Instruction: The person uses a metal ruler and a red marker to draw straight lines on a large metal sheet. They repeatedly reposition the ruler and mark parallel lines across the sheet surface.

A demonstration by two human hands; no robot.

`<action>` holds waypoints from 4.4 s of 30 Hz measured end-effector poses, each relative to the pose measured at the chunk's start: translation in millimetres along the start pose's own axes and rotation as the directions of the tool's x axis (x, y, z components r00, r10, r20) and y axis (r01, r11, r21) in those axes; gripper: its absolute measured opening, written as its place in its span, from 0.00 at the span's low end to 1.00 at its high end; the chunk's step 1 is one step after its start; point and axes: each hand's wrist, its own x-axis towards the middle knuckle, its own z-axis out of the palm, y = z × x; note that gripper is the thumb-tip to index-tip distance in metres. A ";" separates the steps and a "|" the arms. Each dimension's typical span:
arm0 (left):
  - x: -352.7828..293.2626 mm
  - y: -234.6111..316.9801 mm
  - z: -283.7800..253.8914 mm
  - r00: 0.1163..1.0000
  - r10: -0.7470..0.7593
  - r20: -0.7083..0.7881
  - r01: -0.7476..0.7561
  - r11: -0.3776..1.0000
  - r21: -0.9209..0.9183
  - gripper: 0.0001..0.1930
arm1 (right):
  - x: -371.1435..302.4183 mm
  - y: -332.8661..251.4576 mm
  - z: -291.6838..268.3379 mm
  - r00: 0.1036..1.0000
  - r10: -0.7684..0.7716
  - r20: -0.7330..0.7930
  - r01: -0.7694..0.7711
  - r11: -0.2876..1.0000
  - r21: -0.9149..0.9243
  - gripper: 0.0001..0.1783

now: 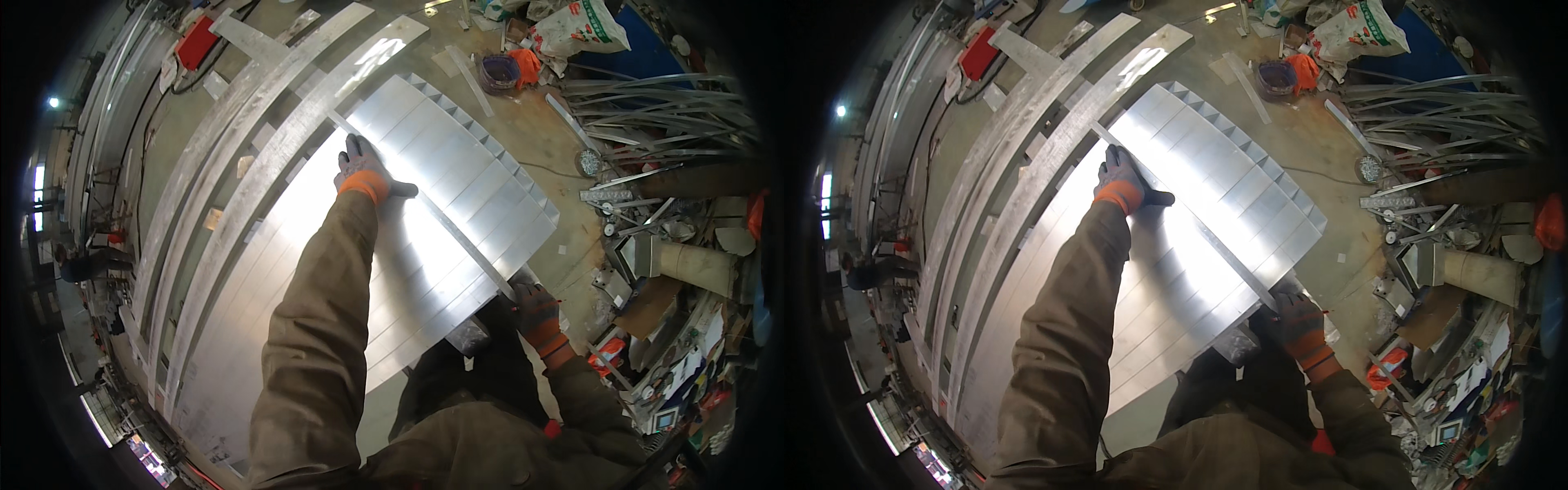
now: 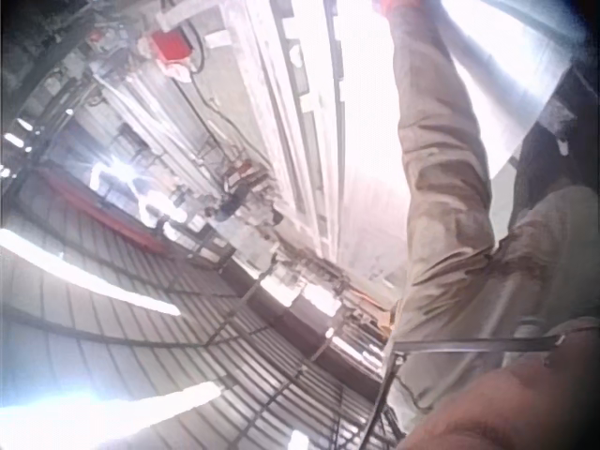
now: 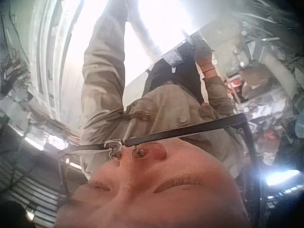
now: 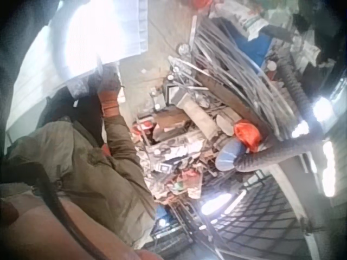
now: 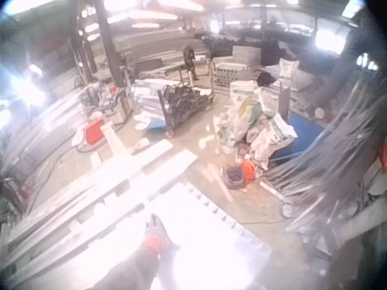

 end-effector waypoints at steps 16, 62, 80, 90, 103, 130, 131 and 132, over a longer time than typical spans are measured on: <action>-29.7 -120.0 71.1 0.945 0.226 -0.238 -0.239 0.970 -0.030 0.87 | -37.9 -63.6 13.4 1.000 -0.016 0.018 0.011 0.963 0.269 0.19; 5.5 -147.7 123.5 0.958 0.140 -0.249 -0.142 0.990 0.012 0.78 | -33.6 -41.6 17.7 0.998 -0.039 0.050 0.025 0.965 0.261 0.23; -25.1 -110.4 66.4 0.959 0.187 -0.214 -0.186 0.982 0.026 0.82 | -20.7 -50.4 29.4 0.959 0.229 0.165 -0.281 0.705 0.652 0.15; -23.1 -113.2 67.1 0.961 0.186 -0.203 -0.194 0.981 -0.021 0.80 | -26.1 -52.9 46.0 0.972 0.221 0.076 -0.226 0.804 0.549 0.16; -22.2 -112.0 69.6 0.963 0.162 -0.217 -0.164 0.986 0.011 0.80 | -21.1 -53.8 34.7 0.954 0.257 0.157 -0.298 0.727 0.619 0.15; -19.9 -117.0 73.0 0.959 0.162 -0.235 -0.174 0.984 -0.032 0.83 | -19.3 -45.4 47.2 0.931 0.222 0.290 -0.363 0.649 0.669 0.17; -20.7 -116.1 72.1 0.967 0.145 -0.210 -0.157 0.987 -0.040 0.83 | -21.7 -43.6 48.3 0.945 0.203 0.258 -0.325 0.680 0.657 0.17; -20.9 -114.6 72.2 0.964 0.155 -0.214 -0.172 0.983 -0.061 0.83 | -22.7 -41.5 49.4 0.958 0.182 0.224 -0.285 0.710 0.644 0.17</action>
